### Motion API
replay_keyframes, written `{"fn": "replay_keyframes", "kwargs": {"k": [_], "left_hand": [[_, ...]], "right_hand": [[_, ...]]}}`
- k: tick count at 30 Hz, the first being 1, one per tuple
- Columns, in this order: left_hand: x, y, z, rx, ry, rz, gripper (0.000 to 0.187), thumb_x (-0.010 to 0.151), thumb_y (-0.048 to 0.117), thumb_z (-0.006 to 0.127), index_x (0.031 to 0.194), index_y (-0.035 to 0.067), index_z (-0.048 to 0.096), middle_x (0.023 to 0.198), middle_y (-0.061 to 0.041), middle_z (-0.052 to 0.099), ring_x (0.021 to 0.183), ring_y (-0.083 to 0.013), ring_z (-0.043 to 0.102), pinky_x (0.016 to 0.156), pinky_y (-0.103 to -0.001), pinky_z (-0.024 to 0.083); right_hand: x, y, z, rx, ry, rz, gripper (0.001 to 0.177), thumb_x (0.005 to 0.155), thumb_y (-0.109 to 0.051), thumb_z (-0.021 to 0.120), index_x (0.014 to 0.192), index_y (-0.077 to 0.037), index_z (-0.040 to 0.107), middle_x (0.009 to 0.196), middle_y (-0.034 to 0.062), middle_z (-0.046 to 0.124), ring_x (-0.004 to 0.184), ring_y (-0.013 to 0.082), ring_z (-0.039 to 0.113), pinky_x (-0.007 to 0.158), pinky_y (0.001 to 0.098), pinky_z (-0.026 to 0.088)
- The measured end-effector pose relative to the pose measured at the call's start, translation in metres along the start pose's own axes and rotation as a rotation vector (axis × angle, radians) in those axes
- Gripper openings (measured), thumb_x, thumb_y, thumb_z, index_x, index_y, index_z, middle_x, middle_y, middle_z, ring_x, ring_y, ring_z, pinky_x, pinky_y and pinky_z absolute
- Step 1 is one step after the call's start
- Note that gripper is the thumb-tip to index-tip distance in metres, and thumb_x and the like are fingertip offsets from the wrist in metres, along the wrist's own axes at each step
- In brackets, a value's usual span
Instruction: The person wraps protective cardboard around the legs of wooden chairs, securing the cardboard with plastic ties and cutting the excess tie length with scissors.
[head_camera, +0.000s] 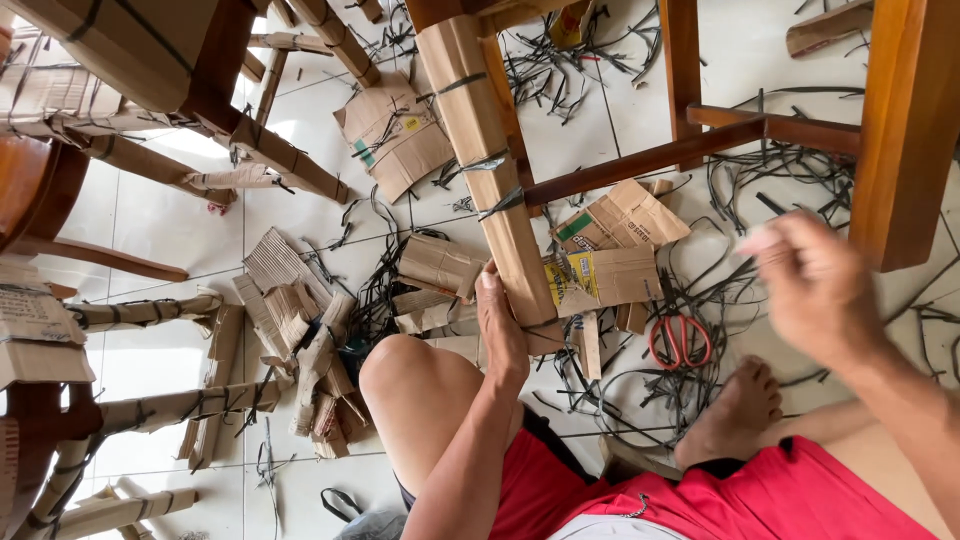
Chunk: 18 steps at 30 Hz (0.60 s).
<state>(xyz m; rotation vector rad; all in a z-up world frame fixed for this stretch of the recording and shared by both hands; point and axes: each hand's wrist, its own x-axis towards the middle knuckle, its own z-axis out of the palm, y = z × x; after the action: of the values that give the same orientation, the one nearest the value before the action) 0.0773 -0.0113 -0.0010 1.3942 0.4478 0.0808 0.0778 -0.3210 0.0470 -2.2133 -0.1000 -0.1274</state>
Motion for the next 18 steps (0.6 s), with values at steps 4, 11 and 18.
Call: {"fn": "replay_keyframes", "kwargs": {"k": [4,11,18], "left_hand": [[-0.011,0.005,-0.006,-0.158,-0.014,-0.126,0.074,0.097,0.058,0.031,0.137,0.003,0.060,0.121,-0.017,0.071,0.106,-0.0239,0.068,0.084,-0.036,0.059],[-0.010,-0.017,-0.015,-0.075,0.068,-0.122,0.059,0.104,0.050,0.037,0.123,0.005,0.071,0.108,-0.010,0.074,0.088,-0.0180,0.066,0.077,-0.031,0.051],[0.000,-0.020,-0.017,-0.080,0.178,-0.129,0.049,0.107,0.046,0.047,0.123,0.005,0.070,0.107,-0.009,0.073,0.088,-0.0170,0.065,0.078,-0.029,0.048]], "right_hand": [[0.008,-0.020,0.033,-0.005,-0.207,0.038,0.033,0.110,-0.032,0.045,0.104,-0.009,0.069,0.067,0.0038,0.060,0.046,0.0120,0.038,0.038,0.0280,0.030],[0.031,-0.044,0.065,0.207,-0.236,0.319,0.063,0.113,-0.050,0.042,0.079,-0.005,0.070,0.066,0.0136,0.063,0.060,0.0237,0.053,0.056,0.0378,0.042],[0.063,-0.033,0.087,0.057,-0.162,0.336,0.062,0.121,-0.048,0.051,0.081,-0.006,0.073,0.077,0.0145,0.074,0.085,0.0286,0.074,0.073,0.0431,0.056]]}}
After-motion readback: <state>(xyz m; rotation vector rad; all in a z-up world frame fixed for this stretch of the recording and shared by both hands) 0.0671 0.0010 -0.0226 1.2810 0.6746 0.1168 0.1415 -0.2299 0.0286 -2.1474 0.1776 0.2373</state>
